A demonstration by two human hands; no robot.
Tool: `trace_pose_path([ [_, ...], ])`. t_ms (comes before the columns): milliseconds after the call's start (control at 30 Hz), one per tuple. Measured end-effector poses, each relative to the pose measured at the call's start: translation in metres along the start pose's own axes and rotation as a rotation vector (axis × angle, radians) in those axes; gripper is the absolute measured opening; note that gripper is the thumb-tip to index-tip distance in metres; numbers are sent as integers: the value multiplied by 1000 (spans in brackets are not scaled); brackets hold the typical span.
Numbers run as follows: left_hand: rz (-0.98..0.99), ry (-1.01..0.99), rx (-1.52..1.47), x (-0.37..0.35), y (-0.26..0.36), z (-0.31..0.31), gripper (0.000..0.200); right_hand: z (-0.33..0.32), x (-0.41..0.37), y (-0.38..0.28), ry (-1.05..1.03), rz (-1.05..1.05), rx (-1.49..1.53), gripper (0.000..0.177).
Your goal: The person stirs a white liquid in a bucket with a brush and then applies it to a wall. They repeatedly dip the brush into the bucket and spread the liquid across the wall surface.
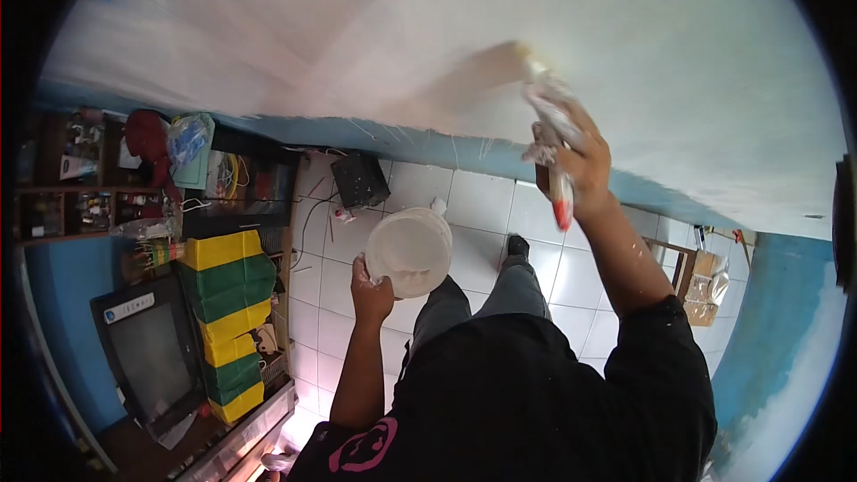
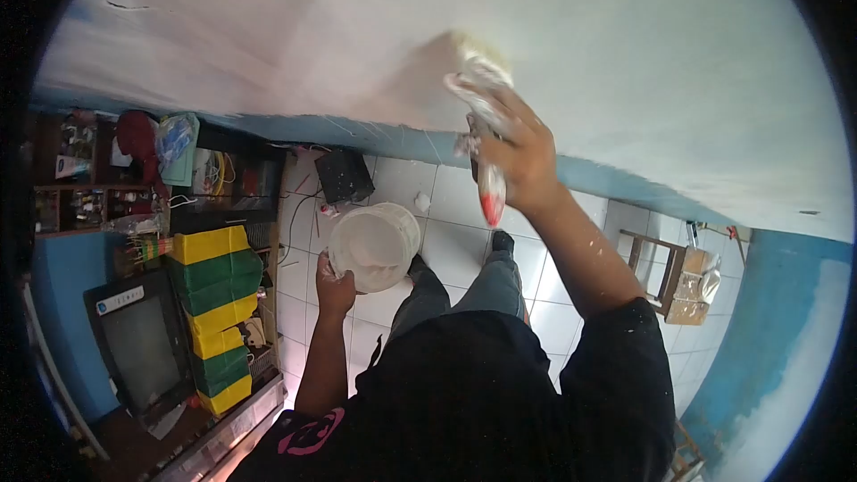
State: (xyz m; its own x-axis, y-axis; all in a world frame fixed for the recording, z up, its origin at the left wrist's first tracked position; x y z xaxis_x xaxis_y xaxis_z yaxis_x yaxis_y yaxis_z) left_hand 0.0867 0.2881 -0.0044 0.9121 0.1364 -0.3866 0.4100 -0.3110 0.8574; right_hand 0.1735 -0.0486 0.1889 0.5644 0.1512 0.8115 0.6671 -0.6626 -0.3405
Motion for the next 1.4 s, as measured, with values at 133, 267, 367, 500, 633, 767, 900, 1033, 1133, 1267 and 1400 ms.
trace_pose_path([
  [133, 65, 0, 169, 24, -14, -34, 59, 73, -66, 18, -73, 85, -226, 10],
  [267, -59, -46, 57, 47, -31, -56, 58, 175, -197, 80, -533, 274, -235, 5],
  [367, 8, -74, 79, 52, -33, -67, 56, 206, -245, 91, -814, 443, -160, 7],
  [500, 132, -123, 67, 65, -39, -73, 53, 165, -151, 58, -676, 318, -239, 11],
  [633, -25, -184, 2, 63, -19, -64, 50, 71, -5, -18, -236, 139, -204, 6],
  [767, -133, -214, -5, 66, -33, -52, 47, 35, 27, -45, 215, -64, -438, 11],
  [900, -175, -270, -70, 70, -34, -42, 48, 108, -55, 20, -129, 175, -298, 14],
  [1033, -244, -279, -196, 61, 0, -45, 53, 169, -136, 50, -638, 365, -45, 14],
  [1133, -81, -264, -197, 62, -3, -58, 57, 149, -115, 58, -729, 333, -58, 20],
  [1267, -37, -305, -246, 49, 0, -74, 60, 44, 69, -21, -593, 349, -171, 19],
  [1400, -84, -303, -189, 47, -13, -80, 57, -2, 131, -86, -39, -77, -325, 10],
])
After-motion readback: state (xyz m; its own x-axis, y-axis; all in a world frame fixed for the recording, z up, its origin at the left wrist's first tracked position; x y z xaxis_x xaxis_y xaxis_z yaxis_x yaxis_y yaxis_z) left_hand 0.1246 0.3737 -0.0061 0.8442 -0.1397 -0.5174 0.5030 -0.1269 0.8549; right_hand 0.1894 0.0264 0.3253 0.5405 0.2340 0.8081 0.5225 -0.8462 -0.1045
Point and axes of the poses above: each hand's wrist, its own x-axis towards the middle knuckle, its own z-axis out of the palm, y = z × x, the point moved 5 cm from there along x, towards the middle knuckle, and after that the axes turned 2 degrees about y, right-handed, at the moved point
